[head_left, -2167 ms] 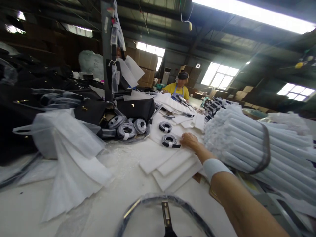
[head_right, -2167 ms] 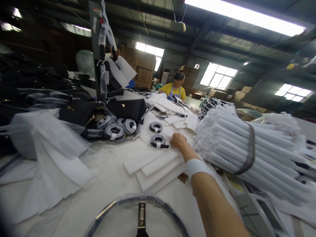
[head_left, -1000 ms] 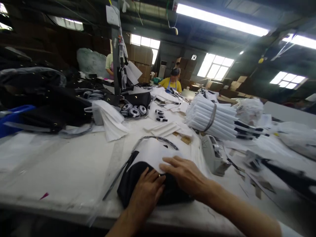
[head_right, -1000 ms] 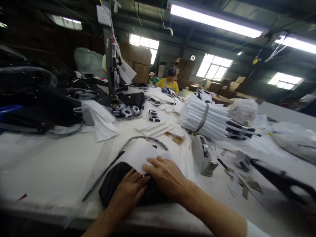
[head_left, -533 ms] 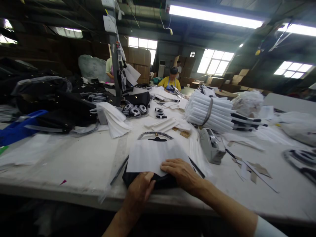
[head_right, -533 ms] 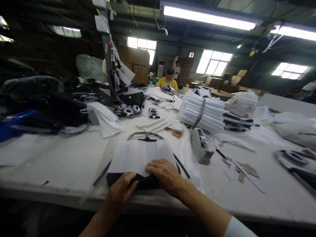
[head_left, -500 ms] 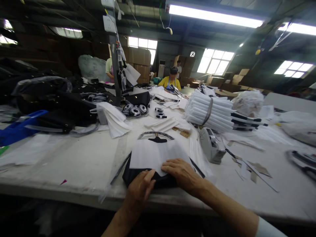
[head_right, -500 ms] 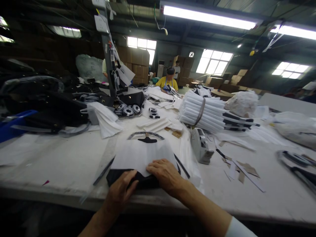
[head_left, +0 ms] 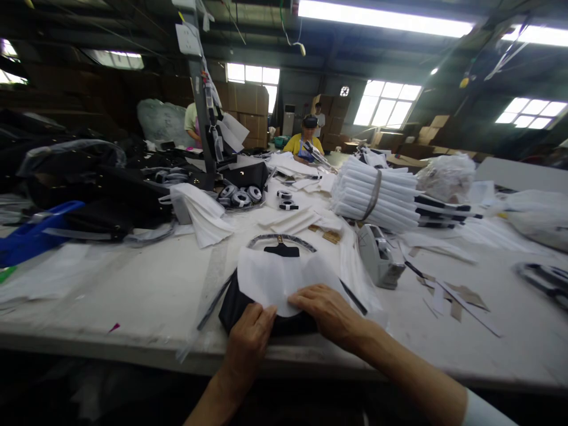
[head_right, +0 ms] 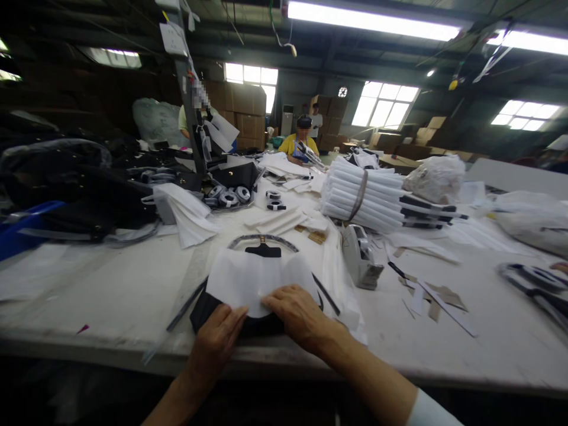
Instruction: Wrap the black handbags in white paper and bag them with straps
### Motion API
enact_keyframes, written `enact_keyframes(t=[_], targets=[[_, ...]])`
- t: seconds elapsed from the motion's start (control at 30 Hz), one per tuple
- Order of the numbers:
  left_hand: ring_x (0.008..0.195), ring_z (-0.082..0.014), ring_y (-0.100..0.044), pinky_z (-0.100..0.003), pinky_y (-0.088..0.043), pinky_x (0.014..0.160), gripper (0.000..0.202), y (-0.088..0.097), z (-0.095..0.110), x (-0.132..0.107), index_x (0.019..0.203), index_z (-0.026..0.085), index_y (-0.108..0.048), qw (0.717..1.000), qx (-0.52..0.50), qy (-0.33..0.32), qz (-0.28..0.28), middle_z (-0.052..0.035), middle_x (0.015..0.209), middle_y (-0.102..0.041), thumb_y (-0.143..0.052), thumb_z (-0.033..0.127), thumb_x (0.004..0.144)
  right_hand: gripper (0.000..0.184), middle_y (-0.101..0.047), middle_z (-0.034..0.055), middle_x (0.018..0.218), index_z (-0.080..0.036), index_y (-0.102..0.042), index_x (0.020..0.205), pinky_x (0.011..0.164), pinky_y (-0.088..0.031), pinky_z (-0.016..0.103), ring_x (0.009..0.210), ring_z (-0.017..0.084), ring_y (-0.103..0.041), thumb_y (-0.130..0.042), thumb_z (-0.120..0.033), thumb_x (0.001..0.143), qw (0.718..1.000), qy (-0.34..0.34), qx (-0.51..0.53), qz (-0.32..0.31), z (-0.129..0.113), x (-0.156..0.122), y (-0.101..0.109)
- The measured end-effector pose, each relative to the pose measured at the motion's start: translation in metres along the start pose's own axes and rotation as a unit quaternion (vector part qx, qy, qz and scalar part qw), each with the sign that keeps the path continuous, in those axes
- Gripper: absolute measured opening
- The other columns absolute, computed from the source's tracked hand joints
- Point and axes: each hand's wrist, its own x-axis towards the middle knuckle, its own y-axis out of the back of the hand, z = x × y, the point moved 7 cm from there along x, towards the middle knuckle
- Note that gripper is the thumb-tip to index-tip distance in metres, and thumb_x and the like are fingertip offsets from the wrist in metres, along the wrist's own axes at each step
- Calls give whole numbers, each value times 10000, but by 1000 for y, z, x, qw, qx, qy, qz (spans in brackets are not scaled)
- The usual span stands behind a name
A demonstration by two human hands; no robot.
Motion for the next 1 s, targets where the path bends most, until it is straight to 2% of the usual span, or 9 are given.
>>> enact_keyframes(t=[0.13, 0.33, 0.47, 0.6, 0.67, 0.77, 0.87, 0.93, 1.0], targets=[[691, -159, -549, -272, -504, 649, 154, 0, 1, -4, 1050, 139, -620, 1000, -8, -4, 1, -25, 720, -541, -509, 140, 943, 584, -684, 132, 1085, -134, -490, 1378, 904, -486, 372, 1012, 242, -633, -413, -6, 814, 998, -49, -9, -45, -5, 2, 0], [721, -167, -538, -287, -495, 686, 133, -1, 1, -6, 1025, 140, -625, 1000, -12, -13, -12, -24, 717, -541, -543, 117, 922, 698, -430, 164, 1481, -107, -422, 1434, 1046, -385, 418, 1265, 304, -469, -571, -195, 758, 995, -44, 18, -84, -16, 5, 2], [731, -185, -567, -332, -469, 706, 129, 3, 1, -4, 1012, 175, -651, 998, 55, -10, -37, -20, 718, -599, -562, 158, 920, 860, -443, 178, 1460, -105, -380, 1452, 1016, -377, 511, 1216, 364, -462, -716, -357, 703, 992, -91, -25, -78, -18, 9, -12], [664, -214, -594, -379, -440, 644, 158, 10, 17, 7, 981, 161, -678, 981, 164, -14, -102, -17, 663, -627, -551, 123, 896, 831, -510, 183, 1379, -115, -357, 1457, 930, -407, 541, 1142, 364, -485, -724, -284, 731, 989, -116, -84, -44, -20, 13, -28], [606, -222, -583, -390, -454, 619, 164, 11, 31, 18, 828, 147, -681, 972, 179, -22, -151, -22, 606, -607, -543, 61, 847, 736, -516, 195, 1367, -99, -372, 1445, 904, -411, 536, 1130, 363, -488, -668, -236, 785, 988, -115, -100, -36, -21, 14, -33], [612, -232, -592, -390, -488, 615, 178, 10, 49, 41, 742, 161, -656, 976, 136, -31, -167, -42, 636, -628, -537, 55, 820, 515, -552, 187, 1324, -123, -435, 1404, 875, -408, 515, 1095, 341, -509, -516, -184, 898, 988, -115, -101, -19, -23, 15, -33], [864, -245, -652, -384, -538, 757, 282, -5, 40, 57, 1087, 157, -637, 985, 8, 14, -174, -87, 944, -706, -511, 73, 849, 431, -609, 155, 1235, -176, -498, 1347, 878, -393, 490, 1067, 319, -519, -512, -221, 919, 989, -123, -75, -10, -23, 13, -28], [983, -213, -656, -345, -538, 866, 332, -22, 21, 56, 1111, 163, -617, 977, -72, 61, -191, -83, 1056, -707, -471, 38, 840, 570, -587, 158, 1271, -159, -483, 1358, 903, -384, 489, 1085, 330, -504, -641, -327, 836, 991, -118, -53, -16, -23, 11, -24], [965, -178, -675, -302, -543, 879, 324, -35, 2, 50, 1071, 164, -621, 973, -92, 88, -193, -69, 1036, -721, -433, 26, 846, 763, -544, 161, 1339, -128, -453, 1381, 938, -379, 488, 1103, 337, -489, -730, -427, 735, 994, -108, -24, -22, -22, 7, -22]])
